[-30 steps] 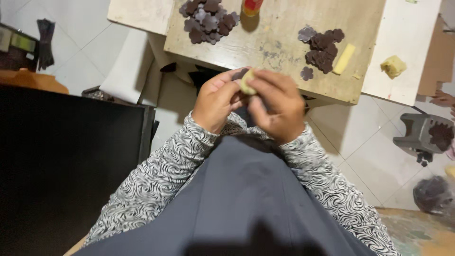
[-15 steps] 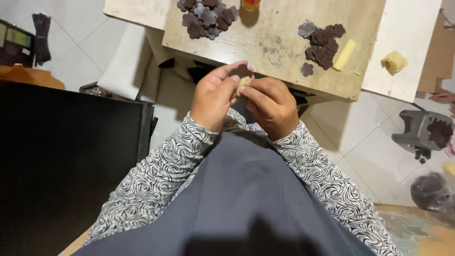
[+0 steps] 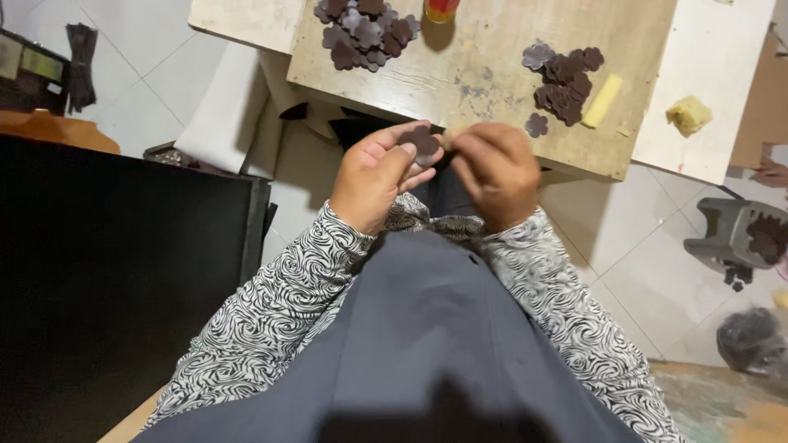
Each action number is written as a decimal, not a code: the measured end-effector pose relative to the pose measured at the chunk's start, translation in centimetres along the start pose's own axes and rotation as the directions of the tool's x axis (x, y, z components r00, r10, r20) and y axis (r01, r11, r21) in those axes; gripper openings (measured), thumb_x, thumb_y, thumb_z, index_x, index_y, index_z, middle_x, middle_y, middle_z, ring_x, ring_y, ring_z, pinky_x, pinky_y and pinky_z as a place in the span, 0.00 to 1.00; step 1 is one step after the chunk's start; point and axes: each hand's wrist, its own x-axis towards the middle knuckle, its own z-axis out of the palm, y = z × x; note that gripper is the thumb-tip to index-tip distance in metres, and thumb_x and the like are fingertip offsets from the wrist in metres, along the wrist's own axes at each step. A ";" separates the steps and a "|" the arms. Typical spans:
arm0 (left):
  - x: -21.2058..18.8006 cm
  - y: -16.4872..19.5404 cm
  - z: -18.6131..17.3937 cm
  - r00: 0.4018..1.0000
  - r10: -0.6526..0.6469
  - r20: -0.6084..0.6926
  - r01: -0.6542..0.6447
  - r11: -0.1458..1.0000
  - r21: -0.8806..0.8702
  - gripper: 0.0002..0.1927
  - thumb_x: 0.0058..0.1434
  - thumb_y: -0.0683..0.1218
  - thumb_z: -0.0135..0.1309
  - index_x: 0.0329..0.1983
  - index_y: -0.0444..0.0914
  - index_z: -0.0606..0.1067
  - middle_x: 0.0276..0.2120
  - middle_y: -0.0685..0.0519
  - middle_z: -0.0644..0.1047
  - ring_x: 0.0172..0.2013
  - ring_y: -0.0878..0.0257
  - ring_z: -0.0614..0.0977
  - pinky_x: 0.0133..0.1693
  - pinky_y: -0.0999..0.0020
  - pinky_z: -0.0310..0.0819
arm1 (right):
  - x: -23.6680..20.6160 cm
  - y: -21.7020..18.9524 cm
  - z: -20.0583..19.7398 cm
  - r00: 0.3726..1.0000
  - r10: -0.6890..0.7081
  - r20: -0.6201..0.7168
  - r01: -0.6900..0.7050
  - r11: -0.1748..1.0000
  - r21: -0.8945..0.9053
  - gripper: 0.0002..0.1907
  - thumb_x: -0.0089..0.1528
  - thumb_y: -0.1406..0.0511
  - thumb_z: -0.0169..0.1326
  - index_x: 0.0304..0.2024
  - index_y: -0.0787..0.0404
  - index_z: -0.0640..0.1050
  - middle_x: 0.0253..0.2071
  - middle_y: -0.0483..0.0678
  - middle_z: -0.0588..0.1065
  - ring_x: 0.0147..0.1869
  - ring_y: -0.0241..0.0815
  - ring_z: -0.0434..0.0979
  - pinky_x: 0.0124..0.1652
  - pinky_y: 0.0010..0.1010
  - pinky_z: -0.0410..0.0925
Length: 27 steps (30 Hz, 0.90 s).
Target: The person sits at a workbench and wipes dark flower-shaped foam pieces one at a time with a yellow sponge, then sets each piece on the table with a pile of similar pieces. A plastic bottle sits on the bench and the person occasionally reaches for a new piece to treat.
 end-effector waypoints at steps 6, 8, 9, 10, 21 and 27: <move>-0.2 -0.6 0.1 0.993 0.076 0.089 -0.074 0.997 -0.019 0.18 0.74 0.39 0.44 0.65 0.30 0.71 0.52 0.48 0.79 0.49 0.66 0.81 0.53 0.69 0.79 | -0.3 0.2 0.2 0.997 -0.078 -0.009 0.078 0.996 0.052 0.17 0.58 0.75 0.67 0.48 0.64 0.80 0.47 0.52 0.76 0.53 0.51 0.78 0.53 0.40 0.73; -0.3 -0.5 0.2 0.992 0.087 0.097 -0.092 0.994 0.054 0.18 0.73 0.40 0.44 0.64 0.30 0.71 0.54 0.49 0.79 0.51 0.66 0.81 0.54 0.70 0.78 | -0.2 0.1 0.2 1.000 -0.020 0.024 0.019 1.000 0.007 0.16 0.58 0.75 0.66 0.48 0.63 0.80 0.48 0.52 0.77 0.54 0.52 0.78 0.53 0.39 0.73; -0.4 -0.4 0.2 0.993 0.089 0.072 -0.097 0.989 0.108 0.18 0.72 0.40 0.44 0.64 0.31 0.71 0.54 0.49 0.79 0.51 0.67 0.81 0.53 0.70 0.79 | -0.2 0.0 0.2 1.000 0.018 0.003 -0.018 1.000 -0.011 0.17 0.58 0.76 0.66 0.48 0.63 0.81 0.48 0.52 0.77 0.53 0.51 0.78 0.53 0.39 0.73; -0.5 -0.2 0.1 0.995 0.095 0.042 -0.101 0.981 0.167 0.19 0.72 0.40 0.44 0.64 0.31 0.71 0.54 0.49 0.79 0.52 0.67 0.81 0.53 0.70 0.79 | -0.1 0.0 0.2 0.998 0.055 -0.022 -0.055 0.998 -0.021 0.17 0.58 0.76 0.66 0.49 0.63 0.81 0.48 0.52 0.77 0.53 0.51 0.78 0.53 0.38 0.73; -0.6 -0.4 0.2 0.991 0.113 0.074 -0.128 0.961 0.245 0.20 0.72 0.40 0.44 0.66 0.32 0.69 0.54 0.51 0.80 0.52 0.68 0.81 0.53 0.71 0.79 | 0.5 -0.3 0.0 0.994 0.101 -0.043 -0.101 0.995 -0.011 0.15 0.60 0.76 0.65 0.49 0.63 0.81 0.48 0.51 0.78 0.54 0.51 0.78 0.54 0.38 0.73; -1.1 -0.3 0.6 0.987 0.120 0.111 -0.140 0.972 0.191 0.20 0.74 0.39 0.44 0.68 0.31 0.69 0.54 0.49 0.79 0.51 0.67 0.81 0.53 0.70 0.78 | 0.4 -0.5 0.0 1.000 0.017 0.016 -0.017 1.000 0.008 0.15 0.59 0.75 0.64 0.49 0.64 0.81 0.48 0.53 0.77 0.54 0.53 0.78 0.54 0.39 0.72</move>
